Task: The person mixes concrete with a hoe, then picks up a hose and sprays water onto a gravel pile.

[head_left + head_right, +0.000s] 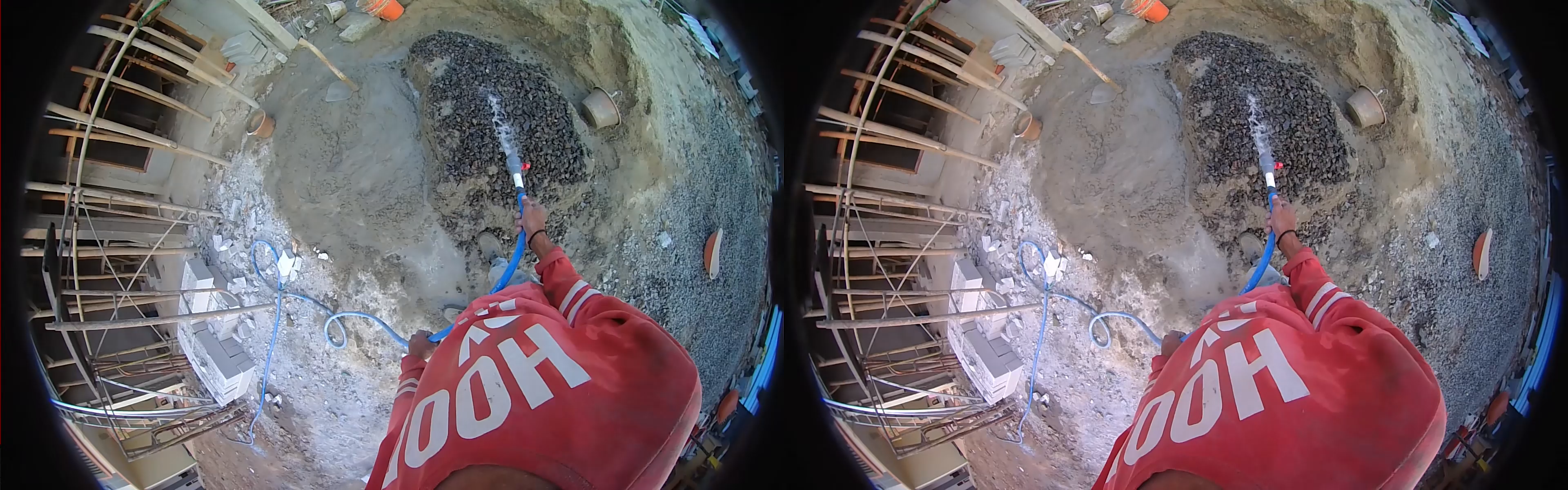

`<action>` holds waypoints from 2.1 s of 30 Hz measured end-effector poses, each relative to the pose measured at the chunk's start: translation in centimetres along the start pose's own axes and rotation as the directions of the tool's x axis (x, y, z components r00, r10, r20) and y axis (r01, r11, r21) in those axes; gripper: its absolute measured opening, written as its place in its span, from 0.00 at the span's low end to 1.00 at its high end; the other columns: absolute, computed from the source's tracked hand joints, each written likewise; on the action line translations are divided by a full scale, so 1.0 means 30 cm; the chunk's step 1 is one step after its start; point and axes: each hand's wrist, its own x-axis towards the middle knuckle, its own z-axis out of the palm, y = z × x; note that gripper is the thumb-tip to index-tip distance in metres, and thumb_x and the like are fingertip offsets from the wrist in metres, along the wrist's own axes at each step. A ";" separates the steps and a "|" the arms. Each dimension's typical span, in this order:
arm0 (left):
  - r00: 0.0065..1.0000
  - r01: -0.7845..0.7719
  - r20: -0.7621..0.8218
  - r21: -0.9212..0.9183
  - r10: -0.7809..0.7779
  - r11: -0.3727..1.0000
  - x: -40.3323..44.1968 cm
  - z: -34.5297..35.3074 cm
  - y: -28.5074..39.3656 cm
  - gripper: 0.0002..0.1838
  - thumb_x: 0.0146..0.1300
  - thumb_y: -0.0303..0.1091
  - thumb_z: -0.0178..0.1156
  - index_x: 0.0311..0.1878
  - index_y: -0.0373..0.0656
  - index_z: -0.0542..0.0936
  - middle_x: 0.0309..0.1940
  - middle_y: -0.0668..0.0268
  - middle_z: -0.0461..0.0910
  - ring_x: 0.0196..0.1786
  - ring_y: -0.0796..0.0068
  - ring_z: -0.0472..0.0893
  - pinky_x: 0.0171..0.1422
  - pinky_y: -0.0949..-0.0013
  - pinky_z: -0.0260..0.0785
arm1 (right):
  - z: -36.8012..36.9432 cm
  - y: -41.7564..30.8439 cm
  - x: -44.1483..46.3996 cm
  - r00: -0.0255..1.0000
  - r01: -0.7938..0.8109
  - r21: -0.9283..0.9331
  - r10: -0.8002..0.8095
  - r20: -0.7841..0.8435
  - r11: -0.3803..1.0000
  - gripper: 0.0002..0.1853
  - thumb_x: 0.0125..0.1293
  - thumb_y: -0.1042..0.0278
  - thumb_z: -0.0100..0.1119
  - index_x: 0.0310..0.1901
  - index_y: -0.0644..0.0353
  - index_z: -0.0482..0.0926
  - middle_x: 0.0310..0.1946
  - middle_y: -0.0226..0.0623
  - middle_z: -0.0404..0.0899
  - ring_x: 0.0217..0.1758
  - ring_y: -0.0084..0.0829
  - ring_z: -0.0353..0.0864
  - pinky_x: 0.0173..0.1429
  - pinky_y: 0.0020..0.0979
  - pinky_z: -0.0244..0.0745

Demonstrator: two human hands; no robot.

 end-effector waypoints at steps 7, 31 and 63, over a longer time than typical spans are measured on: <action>0.999 -0.017 -0.034 0.026 0.018 1.000 0.004 0.019 -0.011 0.22 0.48 0.50 0.68 0.35 0.39 0.81 0.32 0.47 0.81 0.39 0.46 0.80 0.47 0.52 0.72 | -0.004 0.006 0.017 1.000 0.020 -0.029 -0.019 0.006 0.999 0.19 0.71 0.52 0.46 0.54 0.57 0.67 0.19 0.31 0.68 0.13 0.22 0.65 0.12 0.28 0.65; 0.997 -0.040 -0.063 0.004 0.041 0.999 0.021 0.056 -0.050 0.22 0.46 0.52 0.69 0.32 0.40 0.83 0.28 0.49 0.82 0.35 0.49 0.82 0.44 0.54 0.74 | 0.022 -0.037 -0.030 0.997 0.042 0.002 -0.042 0.060 0.999 0.13 0.71 0.54 0.46 0.43 0.56 0.68 0.17 0.29 0.67 0.12 0.20 0.63 0.12 0.25 0.63; 0.999 -0.051 -0.015 0.003 0.051 0.999 0.057 0.059 -0.078 0.18 0.49 0.47 0.66 0.36 0.41 0.83 0.29 0.51 0.82 0.35 0.49 0.82 0.44 0.54 0.73 | -0.009 -0.020 -0.011 0.998 0.024 0.032 -0.022 -0.058 0.999 0.17 0.70 0.50 0.47 0.50 0.54 0.68 0.19 0.30 0.66 0.12 0.22 0.64 0.13 0.27 0.64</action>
